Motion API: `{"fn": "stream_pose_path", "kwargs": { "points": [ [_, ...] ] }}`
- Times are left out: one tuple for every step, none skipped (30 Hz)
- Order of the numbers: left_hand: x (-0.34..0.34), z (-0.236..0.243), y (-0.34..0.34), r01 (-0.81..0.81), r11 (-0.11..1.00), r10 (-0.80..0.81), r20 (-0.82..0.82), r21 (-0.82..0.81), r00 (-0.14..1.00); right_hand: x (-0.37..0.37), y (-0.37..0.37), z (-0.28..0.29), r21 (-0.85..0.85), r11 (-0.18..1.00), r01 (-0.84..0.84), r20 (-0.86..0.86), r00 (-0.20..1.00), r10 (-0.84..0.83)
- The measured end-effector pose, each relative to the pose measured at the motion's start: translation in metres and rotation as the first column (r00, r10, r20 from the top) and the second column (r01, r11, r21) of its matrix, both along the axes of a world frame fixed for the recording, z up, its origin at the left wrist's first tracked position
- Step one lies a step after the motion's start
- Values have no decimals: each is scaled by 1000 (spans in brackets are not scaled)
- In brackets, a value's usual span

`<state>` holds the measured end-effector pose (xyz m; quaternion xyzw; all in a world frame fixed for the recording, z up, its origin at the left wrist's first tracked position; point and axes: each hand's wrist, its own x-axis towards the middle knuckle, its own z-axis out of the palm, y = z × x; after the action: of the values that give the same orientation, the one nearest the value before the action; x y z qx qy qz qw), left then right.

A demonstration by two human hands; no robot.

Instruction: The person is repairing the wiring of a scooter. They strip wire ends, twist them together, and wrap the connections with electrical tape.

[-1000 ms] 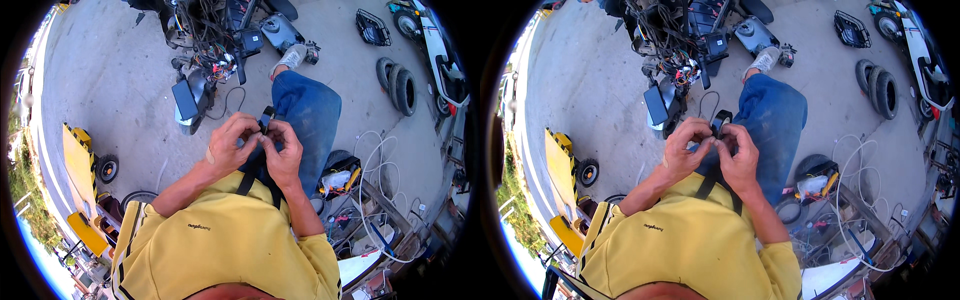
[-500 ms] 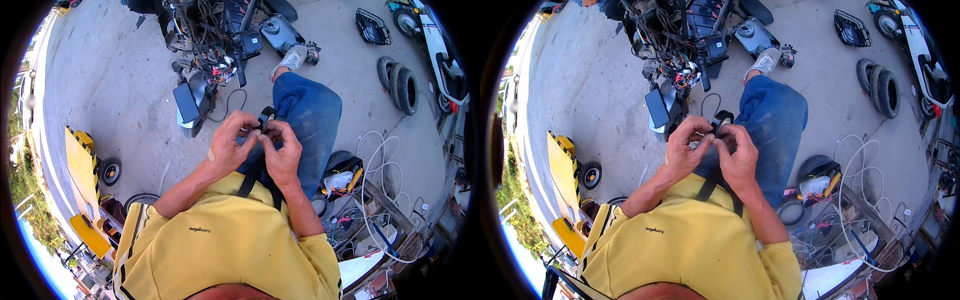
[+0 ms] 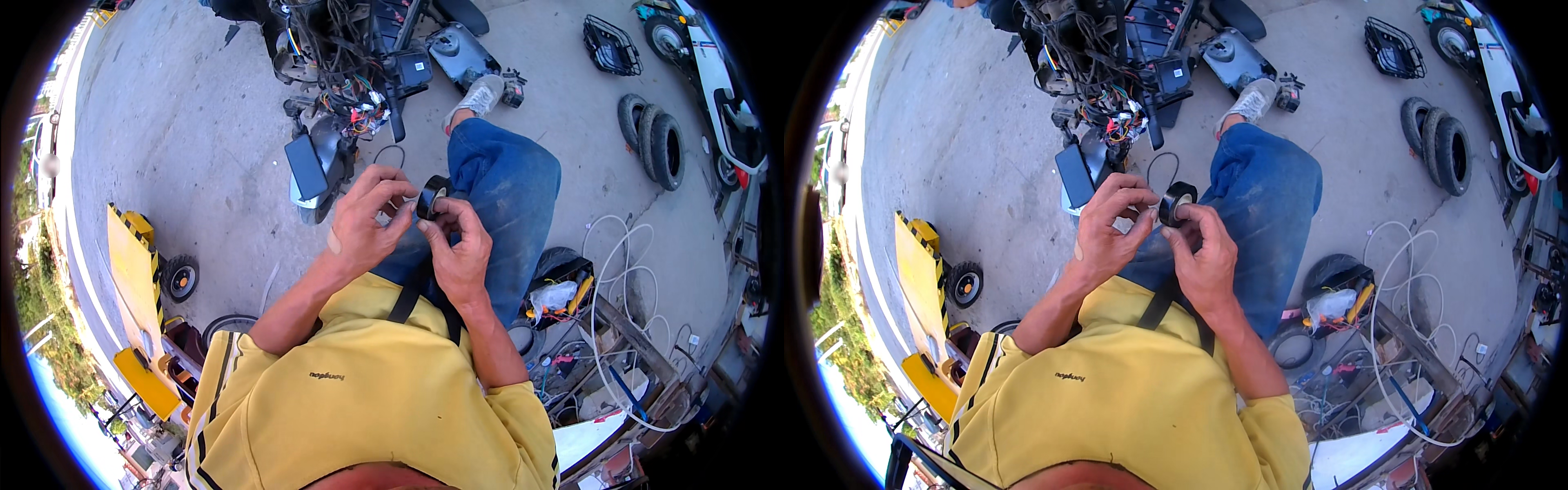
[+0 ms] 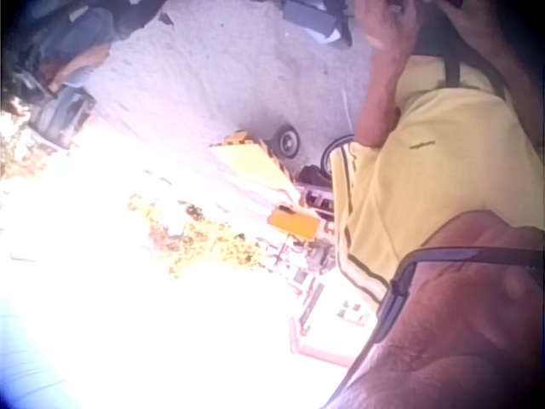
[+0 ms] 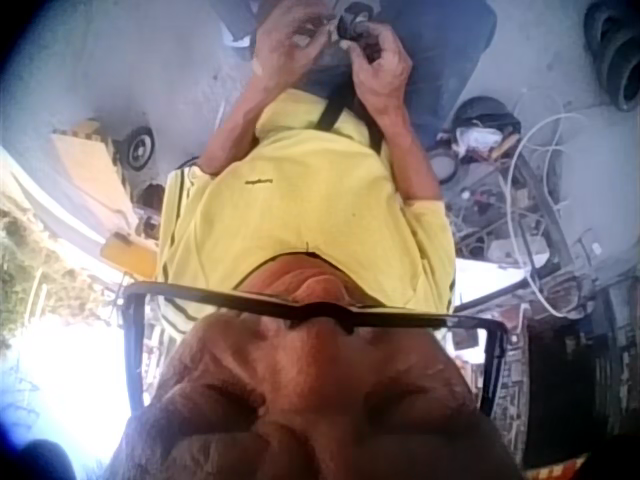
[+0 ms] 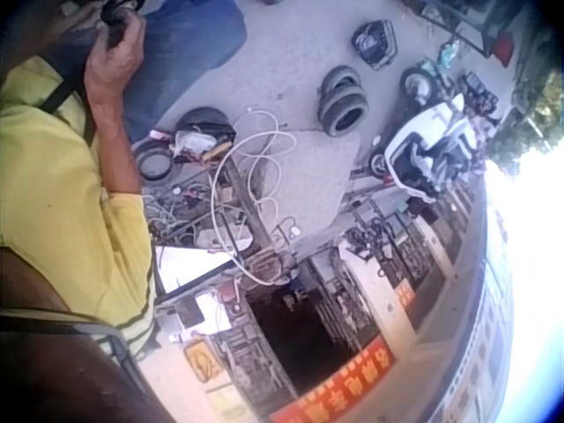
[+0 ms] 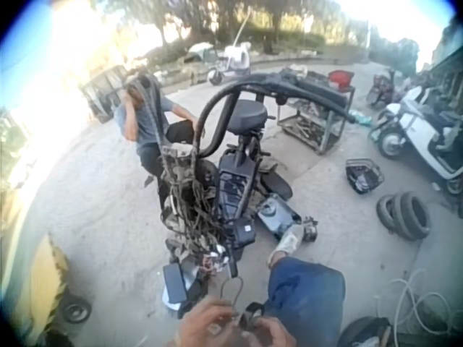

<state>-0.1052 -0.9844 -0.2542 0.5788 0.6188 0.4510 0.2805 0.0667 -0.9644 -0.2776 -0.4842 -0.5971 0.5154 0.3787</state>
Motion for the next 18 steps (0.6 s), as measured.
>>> {"fn": "stream_pose_path", "kwargs": {
  "points": [
    [-1, -2, 0, 10, 1000, -10, -17, 18, 1000, -1, -1, 2, 17, 1000, 3, 8, 1000, -3],
    [-1, -4, 1, 21, 999, -20, -33, 36, 999, -1, -1, 3, 34, 999, 7, 15, 1000, -7],
    [-1, -4, 0, 25, 999, -19, -114, 49, 993, -1, 0, 3, 52, 999, 4, 26, 1000, -5],
    [-2, -4, 0, 30, 998, -18, -194, 61, 981, -1, 0, 3, 70, 998, 0, 37, 999, -3],
    [-3, -4, -1, 37, 997, -16, -272, 72, 962, 0, 1, 3, 86, 996, -2, 49, 999, -2],
    [-2, -3, -1, 39, 995, -10, -298, 90, 955, 0, 1, 3, 100, 995, -7, 60, 998, 1],
    [-1, -1, 0, 41, 993, -4, -324, 107, 946, 0, 1, 2, 114, 993, -12, 71, 997, 4],
    [-1, 0, 0, 42, 991, 4, -350, 124, 937, 0, 1, 2, 128, 992, -18, 82, 997, 7],
    [-1, -1, 0, 46, 991, 2, -363, 126, 932, 0, 1, 2, 147, 989, -29, 102, 995, 14],
    [-2, -1, 0, 51, 991, 1, -376, 127, 926, 1, 1, 3, 165, 985, -41, 123, 992, 21],
    [-3, -1, -1, 55, 990, -1, -389, 128, 921, 1, 1, 3, 183, 982, -54, 144, 989, 27],
    [-3, 0, -1, 64, 992, -15, -410, 107, 912, 1, 1, 3, 202, 978, -57, 155, 988, 25],
    [-4, 3, -2, 73, 994, -29, -431, 86, 902, 1, 1, 2, 221, 974, -60, 166, 986, 23],
    [-4, 5, -2, 81, 995, -44, -451, 65, 891, 1, 2, 2, 240, 969, -64, 176, 984, 21],
    [-4, 6, -1, 93, 992, -43, -484, 80, 874, 1, 2, 2, 261, 962, -73, 198, 980, 21],
    [-5, 6, 1, 105, 990, -41, -516, 95, 855, 2, 2, 2, 282, 956, -83, 220, 975, 19],
    [-5, 6, 2, 116, 987, -37, -548, 110, 835, 1, 3, 2, 303, 948, -94, 242, 970, 19],
    [-4, 7, 2, 115, 988, -35, -563, 108, 826, 1, 3, 1, 337, 936, -106, 272, 962, 11]
  ]
}}
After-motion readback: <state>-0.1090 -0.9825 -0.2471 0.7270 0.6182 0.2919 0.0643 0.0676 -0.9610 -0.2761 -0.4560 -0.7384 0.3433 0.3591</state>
